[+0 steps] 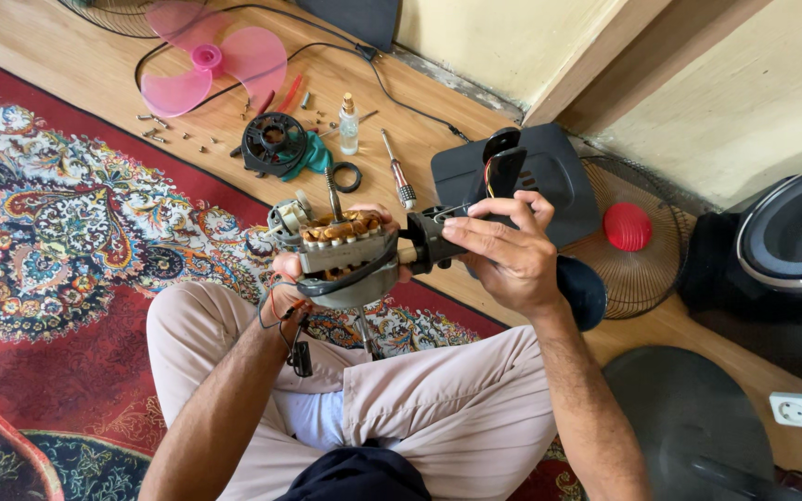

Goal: The person sits on the floor and assembles a fan motor, connecting wires and attaching the motor to the fan stand. They then use a toothbrush to clean the inside of the fan base.

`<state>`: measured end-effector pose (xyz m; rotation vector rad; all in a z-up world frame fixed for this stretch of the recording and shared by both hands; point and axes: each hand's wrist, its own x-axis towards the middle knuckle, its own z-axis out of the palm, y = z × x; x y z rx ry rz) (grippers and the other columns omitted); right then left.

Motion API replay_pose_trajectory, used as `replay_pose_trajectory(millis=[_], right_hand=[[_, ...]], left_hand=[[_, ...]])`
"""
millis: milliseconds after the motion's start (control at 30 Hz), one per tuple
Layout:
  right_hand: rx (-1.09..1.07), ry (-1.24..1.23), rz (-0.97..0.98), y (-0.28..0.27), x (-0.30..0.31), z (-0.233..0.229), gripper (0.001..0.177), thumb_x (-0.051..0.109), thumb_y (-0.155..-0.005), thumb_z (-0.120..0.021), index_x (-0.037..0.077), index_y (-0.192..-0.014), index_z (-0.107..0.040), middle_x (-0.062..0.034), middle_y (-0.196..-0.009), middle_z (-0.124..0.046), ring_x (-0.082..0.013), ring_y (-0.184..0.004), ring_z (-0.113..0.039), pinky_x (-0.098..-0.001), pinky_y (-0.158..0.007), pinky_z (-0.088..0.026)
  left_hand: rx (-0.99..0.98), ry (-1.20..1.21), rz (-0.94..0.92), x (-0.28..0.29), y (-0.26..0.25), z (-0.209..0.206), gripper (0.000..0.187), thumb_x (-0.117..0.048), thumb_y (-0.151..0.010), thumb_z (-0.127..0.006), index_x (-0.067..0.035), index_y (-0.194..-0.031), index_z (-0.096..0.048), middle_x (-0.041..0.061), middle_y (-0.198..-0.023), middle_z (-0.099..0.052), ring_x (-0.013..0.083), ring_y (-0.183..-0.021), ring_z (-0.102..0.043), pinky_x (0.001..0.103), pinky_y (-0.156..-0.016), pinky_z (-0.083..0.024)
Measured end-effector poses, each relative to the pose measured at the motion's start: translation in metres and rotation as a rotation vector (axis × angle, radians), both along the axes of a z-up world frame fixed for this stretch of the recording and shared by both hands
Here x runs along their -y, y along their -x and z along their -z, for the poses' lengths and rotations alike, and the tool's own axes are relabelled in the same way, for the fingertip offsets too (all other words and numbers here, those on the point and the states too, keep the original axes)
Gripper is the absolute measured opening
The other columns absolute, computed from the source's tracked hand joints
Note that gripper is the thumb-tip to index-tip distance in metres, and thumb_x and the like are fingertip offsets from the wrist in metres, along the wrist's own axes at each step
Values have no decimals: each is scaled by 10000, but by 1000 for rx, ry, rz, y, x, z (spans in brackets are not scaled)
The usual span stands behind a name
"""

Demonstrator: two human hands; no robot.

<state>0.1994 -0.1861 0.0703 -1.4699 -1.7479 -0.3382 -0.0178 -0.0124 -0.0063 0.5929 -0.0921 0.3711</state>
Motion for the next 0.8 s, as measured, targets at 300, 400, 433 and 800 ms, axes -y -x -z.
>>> replay_pose_trajectory(millis=[300, 400, 433, 800], right_hand=[[13, 41, 16, 5, 1, -1, 328, 112, -790, -895, 148, -1094, -778, 28, -1123, -778, -166, -1044, -661, -410, -1077, -302], [-8, 106, 1, 3, 2, -2, 368, 140, -731, -897, 136, -1072, -761, 30, -1095, -766, -183, -1017, -632, -415, -1050, -293], [1, 106, -1, 2, 2, -3, 373, 144, -731, -900, 136, -1076, -759, 30, -1098, -765, -184, -1014, -629, -417, -1043, -294], [-46, 34, 13, 9, -4, -2, 405, 101, -751, -897, 99, -1130, -754, -21, -1167, -760, -216, -980, -629, -352, -911, -422]], left_hand=[[66, 57, -30, -1, 0, 10, 1107, -662, -653, -847, -21, -1466, -456, 198, -1411, -518, 330, -1303, -572, 579, -1049, -525], [89, 74, -36, -1, -1, 12, 1104, -673, -663, -834, -15, -1465, -456, 193, -1391, -528, 322, -1289, -584, 573, -1034, -536], [95, 81, -41, -2, -1, 13, 1104, -677, -667, -830, -12, -1465, -457, 191, -1385, -531, 320, -1284, -587, 571, -1029, -540], [205, 219, -38, 1, -11, 25, 1100, -718, -705, -783, 11, -1461, -459, 173, -1313, -569, 293, -1232, -629, 551, -973, -580]])
